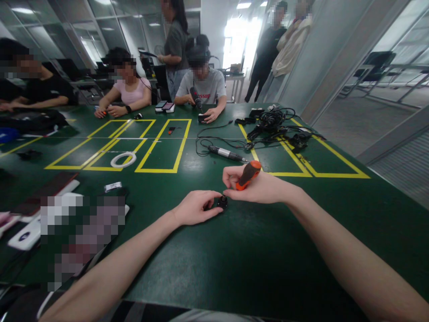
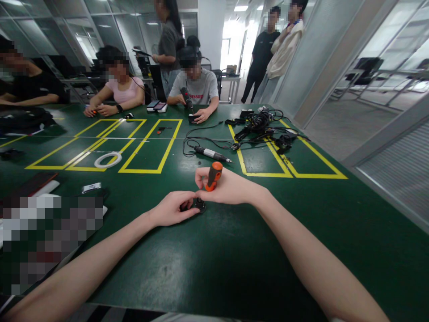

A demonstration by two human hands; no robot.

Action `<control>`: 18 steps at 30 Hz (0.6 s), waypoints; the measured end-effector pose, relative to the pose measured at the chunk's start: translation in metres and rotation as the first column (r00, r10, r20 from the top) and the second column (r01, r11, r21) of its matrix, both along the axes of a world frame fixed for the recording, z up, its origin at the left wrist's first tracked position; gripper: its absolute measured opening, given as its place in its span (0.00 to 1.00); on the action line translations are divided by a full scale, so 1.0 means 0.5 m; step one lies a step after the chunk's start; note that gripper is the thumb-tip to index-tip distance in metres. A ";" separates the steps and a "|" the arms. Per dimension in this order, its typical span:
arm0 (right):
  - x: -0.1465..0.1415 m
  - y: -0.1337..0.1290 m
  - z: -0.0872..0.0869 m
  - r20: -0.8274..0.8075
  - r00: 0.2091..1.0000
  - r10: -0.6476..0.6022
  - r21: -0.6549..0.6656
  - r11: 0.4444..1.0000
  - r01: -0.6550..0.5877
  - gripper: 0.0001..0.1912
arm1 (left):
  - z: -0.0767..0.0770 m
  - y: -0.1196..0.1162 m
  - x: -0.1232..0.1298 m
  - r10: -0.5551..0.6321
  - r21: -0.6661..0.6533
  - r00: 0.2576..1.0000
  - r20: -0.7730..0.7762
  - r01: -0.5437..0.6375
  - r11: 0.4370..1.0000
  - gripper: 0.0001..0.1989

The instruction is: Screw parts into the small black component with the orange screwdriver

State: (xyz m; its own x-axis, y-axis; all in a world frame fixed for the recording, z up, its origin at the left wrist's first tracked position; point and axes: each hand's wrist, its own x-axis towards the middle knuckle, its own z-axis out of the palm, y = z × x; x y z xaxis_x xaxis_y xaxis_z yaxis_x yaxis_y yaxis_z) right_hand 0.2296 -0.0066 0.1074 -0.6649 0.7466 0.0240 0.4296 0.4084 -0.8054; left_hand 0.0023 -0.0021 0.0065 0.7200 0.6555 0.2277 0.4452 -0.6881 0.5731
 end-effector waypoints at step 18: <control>0.000 0.010 0.011 -0.003 0.998 0.061 -0.021 0.998 -0.061 0.11 | -0.006 0.001 -0.002 -0.006 0.001 1.000 0.017 0.006 1.000 0.15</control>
State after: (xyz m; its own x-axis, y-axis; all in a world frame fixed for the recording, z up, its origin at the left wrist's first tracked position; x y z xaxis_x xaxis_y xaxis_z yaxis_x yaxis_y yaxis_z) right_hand 0.2296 -0.0017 0.1128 -0.7092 0.7049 0.0102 0.4021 0.4164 -0.8154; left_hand 0.0015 -0.0018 0.0037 0.7201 0.6509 0.2403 0.4310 -0.6911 0.5802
